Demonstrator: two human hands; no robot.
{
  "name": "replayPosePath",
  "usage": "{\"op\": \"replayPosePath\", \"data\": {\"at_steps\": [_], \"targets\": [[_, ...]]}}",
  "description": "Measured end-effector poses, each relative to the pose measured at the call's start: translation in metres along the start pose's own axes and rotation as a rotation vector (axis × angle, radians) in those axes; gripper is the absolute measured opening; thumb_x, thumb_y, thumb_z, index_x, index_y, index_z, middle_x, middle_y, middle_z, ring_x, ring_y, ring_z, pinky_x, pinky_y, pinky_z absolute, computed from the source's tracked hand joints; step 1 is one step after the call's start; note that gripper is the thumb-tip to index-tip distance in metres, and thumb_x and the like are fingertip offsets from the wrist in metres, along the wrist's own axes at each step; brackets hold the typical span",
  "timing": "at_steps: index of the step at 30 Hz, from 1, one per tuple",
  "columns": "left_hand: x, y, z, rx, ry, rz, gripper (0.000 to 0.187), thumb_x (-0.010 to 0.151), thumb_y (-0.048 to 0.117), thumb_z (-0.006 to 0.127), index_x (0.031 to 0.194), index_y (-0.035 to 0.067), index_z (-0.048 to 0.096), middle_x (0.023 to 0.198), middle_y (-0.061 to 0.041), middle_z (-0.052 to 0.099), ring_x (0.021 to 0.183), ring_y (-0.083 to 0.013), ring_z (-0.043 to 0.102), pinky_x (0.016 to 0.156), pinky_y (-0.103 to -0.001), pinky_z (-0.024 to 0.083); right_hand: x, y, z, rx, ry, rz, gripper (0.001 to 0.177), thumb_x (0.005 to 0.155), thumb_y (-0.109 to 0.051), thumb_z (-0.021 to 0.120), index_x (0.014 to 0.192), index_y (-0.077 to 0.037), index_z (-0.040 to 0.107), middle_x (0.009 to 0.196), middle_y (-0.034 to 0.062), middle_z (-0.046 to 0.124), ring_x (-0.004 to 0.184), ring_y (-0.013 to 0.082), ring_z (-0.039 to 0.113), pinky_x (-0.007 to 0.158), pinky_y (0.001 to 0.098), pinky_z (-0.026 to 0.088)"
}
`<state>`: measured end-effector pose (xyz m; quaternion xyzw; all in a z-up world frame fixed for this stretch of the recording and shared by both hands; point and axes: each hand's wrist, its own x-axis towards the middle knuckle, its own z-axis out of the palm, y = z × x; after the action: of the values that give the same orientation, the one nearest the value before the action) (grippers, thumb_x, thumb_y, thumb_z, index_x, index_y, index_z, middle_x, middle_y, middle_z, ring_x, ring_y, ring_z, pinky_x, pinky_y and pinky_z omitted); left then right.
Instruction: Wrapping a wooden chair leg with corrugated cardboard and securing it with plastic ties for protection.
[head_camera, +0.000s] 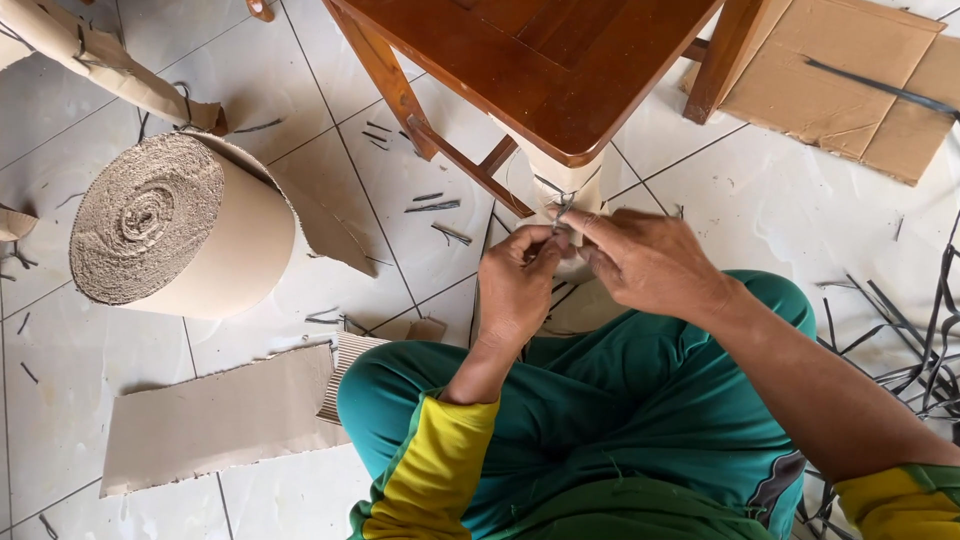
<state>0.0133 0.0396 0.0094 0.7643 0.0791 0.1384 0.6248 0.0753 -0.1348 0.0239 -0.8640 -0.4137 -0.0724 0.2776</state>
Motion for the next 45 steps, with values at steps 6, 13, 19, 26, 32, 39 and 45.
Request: {"op": "replayPosePath", "data": {"at_steps": [6,13,19,26,32,39,45], "targets": [[-0.006,0.002,0.003,0.036,0.239,0.147,0.01,0.1,0.013,0.07,0.103,0.01,0.078,0.076,-0.017,0.075,0.06,-0.0066,0.058,0.052,-0.028,0.046,0.001,-0.015,0.004,-0.008,0.131,0.052,0.034,0.102,-0.012,0.059,0.134,-0.015,0.069,0.079,0.0055,0.074,0.075,0.0245,0.072,0.065,0.0358,0.058],[-0.011,0.003,0.008,-0.071,0.185,0.277,0.011,0.102,0.007,0.066,0.109,0.011,0.074,0.085,-0.017,0.077,0.07,-0.0134,0.07,0.054,-0.031,0.054,-0.001,-0.011,0.025,0.751,0.177,0.335,0.023,0.105,-0.021,0.062,0.119,-0.01,0.077,0.068,0.0084,0.07,0.061,0.0139,0.063,0.059,0.0316,0.057],[-0.013,0.01,0.004,-0.013,0.092,0.236,0.015,0.103,0.012,0.066,0.115,0.014,0.057,0.094,-0.012,0.08,0.084,-0.0177,0.076,0.066,-0.033,0.06,0.001,-0.009,0.039,0.93,0.412,0.346,0.016,0.105,-0.015,0.066,0.098,-0.004,0.076,0.065,0.0074,0.059,0.056,0.0107,0.052,0.053,0.025,0.048],[0.009,-0.001,-0.048,0.754,0.108,0.589,0.002,0.099,0.016,0.069,0.099,0.017,0.07,0.073,-0.003,0.073,0.057,-0.0252,0.07,0.048,-0.036,0.057,0.008,0.058,0.014,0.113,0.588,0.094,0.019,0.11,0.002,0.064,0.093,-0.004,0.068,0.08,0.0121,0.07,0.068,0.029,0.065,0.065,0.0378,0.05],[0.021,-0.006,-0.068,0.077,-0.147,0.363,0.032,0.104,0.028,0.065,0.077,0.011,0.07,0.087,-0.008,0.065,0.069,-0.015,0.059,0.064,-0.035,0.051,0.015,0.042,0.006,1.02,0.584,0.228,0.028,0.115,-0.024,0.047,0.091,-0.011,0.054,0.107,0.0119,0.066,0.081,0.0128,0.062,0.062,0.0211,0.049],[0.021,0.028,-0.027,-0.607,-0.269,0.201,0.04,0.111,0.035,0.041,0.075,0.018,0.046,0.059,0.005,0.041,0.05,-0.0028,0.035,0.048,-0.019,0.026,0.022,0.015,0.007,1.354,0.368,0.175,0.033,0.111,-0.029,0.05,0.085,-0.009,0.05,0.065,0.004,0.043,0.053,0.0131,0.05,0.047,0.0213,0.045],[0.055,-0.022,-0.044,-0.768,-0.176,-0.063,0.043,0.097,0.052,0.059,0.077,0.02,0.038,0.065,0.004,0.033,0.055,-0.0076,0.026,0.048,-0.025,0.021,0.042,0.052,-0.002,1.382,0.298,0.408,0.027,0.109,-0.025,0.058,0.086,-0.013,0.048,0.074,-0.0047,0.044,0.06,0.0041,0.041,0.05,0.0194,0.03]]}}
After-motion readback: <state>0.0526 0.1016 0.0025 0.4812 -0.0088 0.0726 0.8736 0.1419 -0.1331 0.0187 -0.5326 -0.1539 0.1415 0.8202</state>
